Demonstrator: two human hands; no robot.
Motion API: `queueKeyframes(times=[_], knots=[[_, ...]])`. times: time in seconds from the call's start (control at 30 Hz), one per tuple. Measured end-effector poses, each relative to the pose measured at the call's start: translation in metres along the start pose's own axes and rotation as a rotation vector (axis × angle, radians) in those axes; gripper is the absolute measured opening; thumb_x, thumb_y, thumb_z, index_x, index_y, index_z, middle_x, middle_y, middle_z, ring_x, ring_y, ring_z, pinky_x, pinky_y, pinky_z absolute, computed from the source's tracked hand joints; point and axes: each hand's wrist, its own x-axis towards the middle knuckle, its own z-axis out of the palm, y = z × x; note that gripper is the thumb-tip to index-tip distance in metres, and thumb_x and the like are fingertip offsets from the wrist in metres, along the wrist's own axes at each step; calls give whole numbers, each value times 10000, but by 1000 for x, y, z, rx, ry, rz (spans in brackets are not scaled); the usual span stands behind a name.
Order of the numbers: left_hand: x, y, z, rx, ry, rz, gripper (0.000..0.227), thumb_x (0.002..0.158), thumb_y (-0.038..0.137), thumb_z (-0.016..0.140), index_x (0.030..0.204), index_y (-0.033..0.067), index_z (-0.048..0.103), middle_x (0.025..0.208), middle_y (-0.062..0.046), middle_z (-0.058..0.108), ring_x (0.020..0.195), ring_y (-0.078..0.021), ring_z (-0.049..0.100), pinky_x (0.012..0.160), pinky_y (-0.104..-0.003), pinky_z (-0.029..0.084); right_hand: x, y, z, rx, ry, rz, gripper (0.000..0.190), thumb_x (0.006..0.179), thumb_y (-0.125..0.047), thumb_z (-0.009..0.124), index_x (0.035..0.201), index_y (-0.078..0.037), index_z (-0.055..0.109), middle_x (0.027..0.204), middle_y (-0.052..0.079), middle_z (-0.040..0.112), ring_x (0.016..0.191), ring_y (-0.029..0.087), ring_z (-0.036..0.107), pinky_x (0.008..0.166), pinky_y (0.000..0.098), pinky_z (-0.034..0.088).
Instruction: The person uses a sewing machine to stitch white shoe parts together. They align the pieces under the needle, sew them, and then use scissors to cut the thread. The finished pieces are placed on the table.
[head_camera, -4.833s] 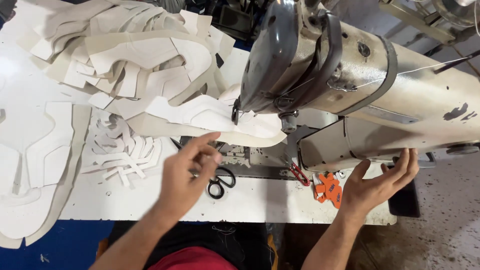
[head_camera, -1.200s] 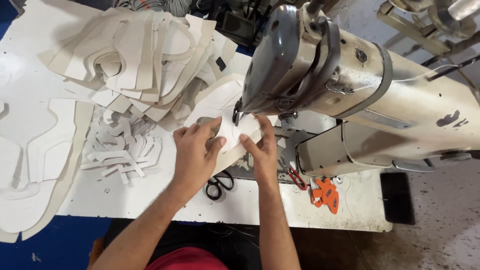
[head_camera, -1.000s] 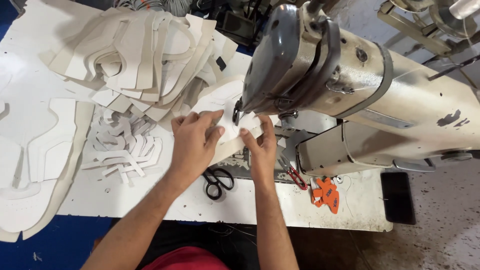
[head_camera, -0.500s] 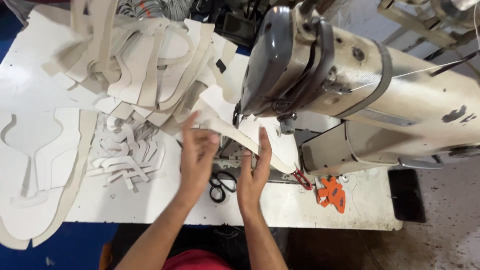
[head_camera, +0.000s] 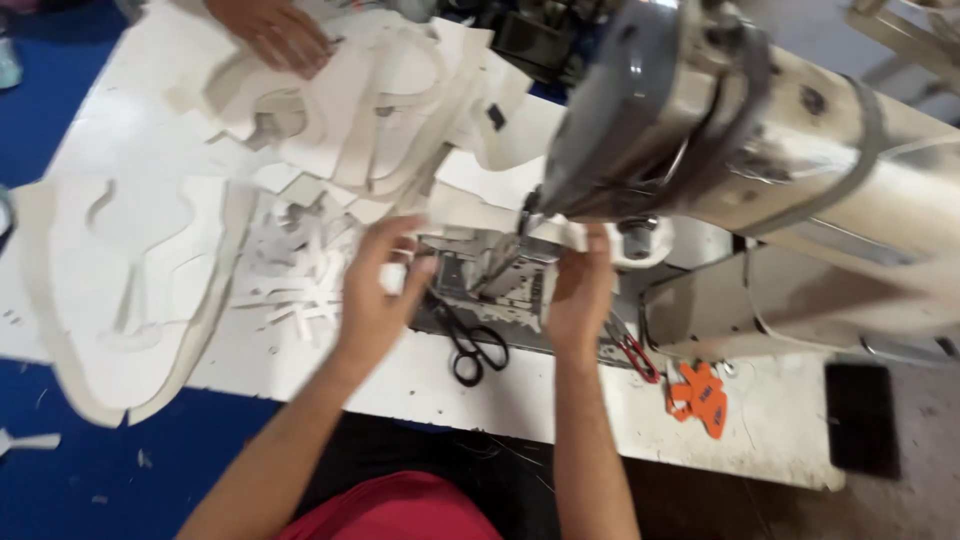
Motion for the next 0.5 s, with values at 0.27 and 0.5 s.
queueKeyframes(times=[0.27, 0.5], knots=[[-94, -94, -276, 1558, 451, -515, 1002, 938, 525, 885, 1423, -212, 411, 1446, -359, 420, 1315, -489, 386, 1015, -631, 342, 3, -25, 18, 43, -117, 142, 625, 1048, -439, 537, 1590, -164, 391, 1438, 25, 548, 1222, 160, 540, 1032, 385, 420], [-97, -96, -299, 1395, 606, -370, 782, 807, 318, 955, 1279, -121, 512, 1358, -276, 533, 1291, -435, 495, 1018, -567, 426, -29, -29, -7, -114, -161, 126, 708, 1062, -431, 544, 1683, -207, 285, 1308, 78, 554, 1151, 187, 566, 1082, 436, 474]])
